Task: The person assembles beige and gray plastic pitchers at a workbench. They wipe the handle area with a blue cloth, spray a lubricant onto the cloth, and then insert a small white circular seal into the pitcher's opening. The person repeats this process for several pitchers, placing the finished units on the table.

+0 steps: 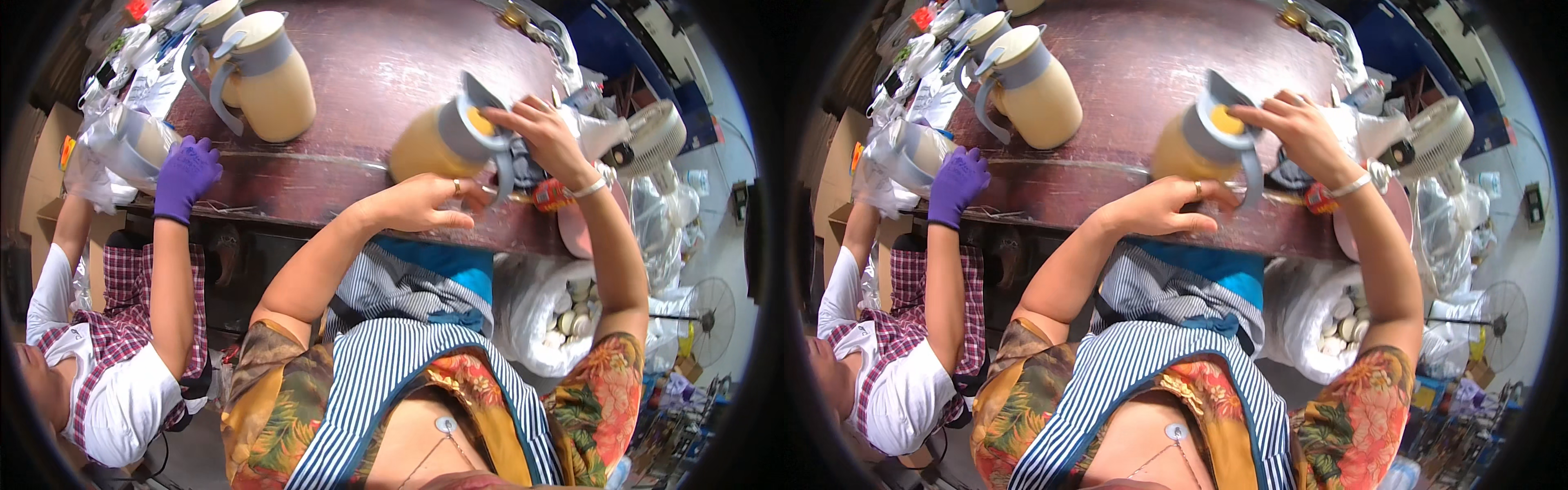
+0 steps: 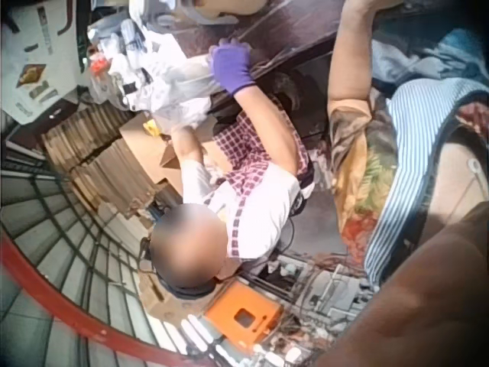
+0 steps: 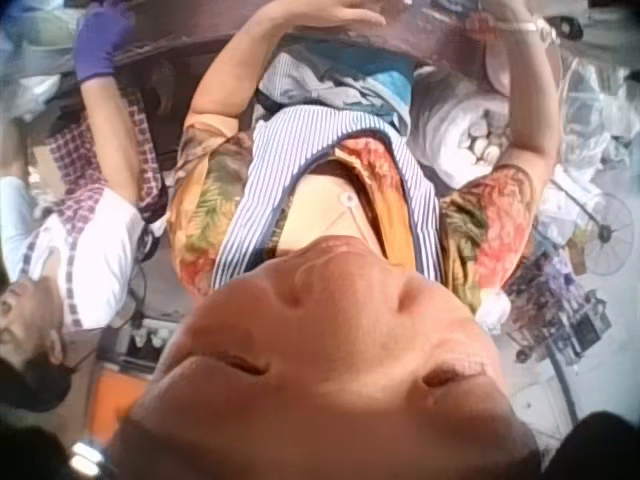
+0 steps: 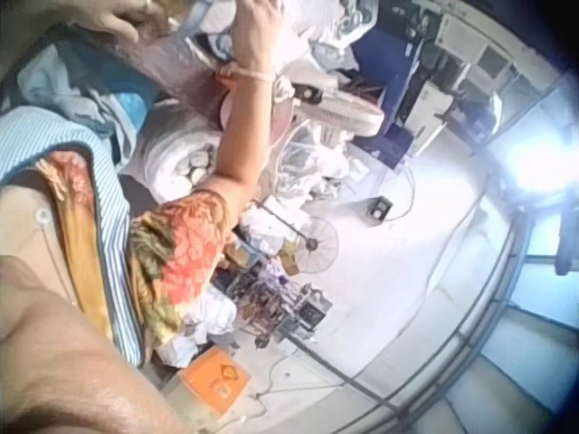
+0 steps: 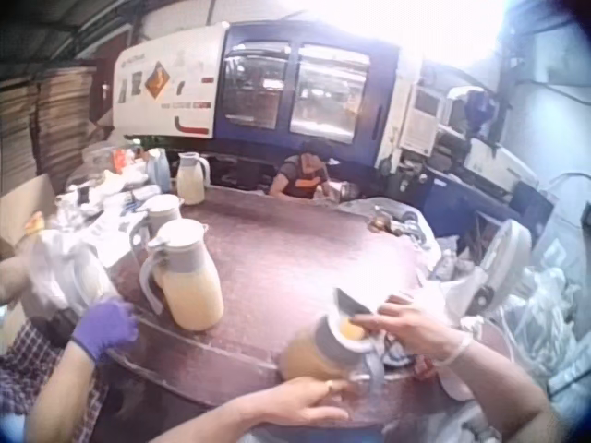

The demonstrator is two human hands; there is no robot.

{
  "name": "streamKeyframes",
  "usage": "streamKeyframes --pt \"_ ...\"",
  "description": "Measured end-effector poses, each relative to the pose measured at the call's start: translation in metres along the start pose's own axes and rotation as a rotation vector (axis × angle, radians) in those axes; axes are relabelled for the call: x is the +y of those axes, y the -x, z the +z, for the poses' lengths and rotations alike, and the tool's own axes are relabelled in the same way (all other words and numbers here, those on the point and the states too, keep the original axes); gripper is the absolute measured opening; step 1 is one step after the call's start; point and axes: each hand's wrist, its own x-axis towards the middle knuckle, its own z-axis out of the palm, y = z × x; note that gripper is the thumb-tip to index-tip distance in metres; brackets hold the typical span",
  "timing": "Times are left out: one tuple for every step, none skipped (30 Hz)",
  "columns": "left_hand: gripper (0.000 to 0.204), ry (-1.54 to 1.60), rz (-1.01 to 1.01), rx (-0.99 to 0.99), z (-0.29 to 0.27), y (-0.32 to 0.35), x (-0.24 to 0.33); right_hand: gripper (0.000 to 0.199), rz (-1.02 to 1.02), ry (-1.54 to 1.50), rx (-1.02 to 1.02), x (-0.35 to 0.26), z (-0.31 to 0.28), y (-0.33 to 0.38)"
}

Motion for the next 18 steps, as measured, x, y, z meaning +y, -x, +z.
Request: streamKeyframes --pt "0.041 -0.095 0.069 0.099 0.019 -0.005 -0.001 0.056 0.061 -0.106 0.093 -0.004 0.013 0.003" --pt "0.044 -0.195 0.137 0.198 0.036 -0.009 0.001 0.053 0.086 -0.253 0.193 -0.014 0.018 0.003" --pt "0.043 -0.331 0.082 0.292 0.05 -0.013 0.006 0.049 0.084 -0.246 0.245 -0.015 0.028 0.005" --pt "0.042 -0.47 0.029 0.392 0.061 -0.017 0.01 0.046 0.077 -0.236 0.296 -0.016 0.034 0.005" --pt "0.038 -0.53 -0.032 0.575 0.071 -0.018 0.01 0.043 0.111 -0.197 0.285 -0.02 0.035 0.008" --pt "0.035 -0.502 -0.05 0.631 0.076 -0.019 0.016 0.04 0.139 -0.159 0.279 -0.024 0.034 0.008" --pt "0.033 -0.471 -0.069 0.685 0.079 -0.022 0.02 0.04 0.205 -0.144 0.251 -0.031 0.033 0.009" --pt "0.031 -0.44 -0.088 0.738 0.082 -0.025 0.023 0.038 0.259 -0.097 0.252 -0.033 0.038 0.007" --pt "0.025 -0.45 -0.174 0.565 0.082 -0.021 0.01 0.04 0.291 -0.065 0.231 -0.038 0.038 -0.001" --pt "0.024 -0.276 -0.181 0.548 0.077 -0.022 0.009 0.042 0.328 -0.033 0.2 -0.042 0.038 -0.002" --pt "0.025 -0.103 -0.188 0.528 0.069 -0.024 0.007 0.044 0.343 -0.126 0.251 -0.046 0.036 0.005" --pt "0.027 0.064 -0.188 0.513 0.059 -0.025 0.007 0.046 0.349 -0.214 0.308 -0.047 0.033 0.009" --pt "0.036 0.185 -0.195 0.53 0.049 -0.025 0.023 0.047 0.357 -0.307 0.359 -0.046 0.032 0.013" --pt "0.036 0.454 -0.132 0.607 0.04 -0.029 0.03 0.05 0.443 -0.451 0.343 -0.043 0.029 0.023" --pt "0.035 0.49 -0.16 0.6 0.03 -0.027 0.039 0.048 0.45 -0.468 0.376 -0.043 0.025 0.036" --pt "0.034 0.526 -0.177 0.595 0.022 -0.026 0.045 0.046 0.452 -0.477 0.409 -0.042 0.021 0.05" --pt "0.034 0.532 -0.18 0.591 0.021 -0.025 0.045 0.04 0.477 -0.458 0.4 -0.043 0.02 0.066" --pt "0.034 0.539 -0.18 0.579 0.021 -0.025 0.045 0.034 0.507 -0.435 0.396 -0.043 0.018 0.085"
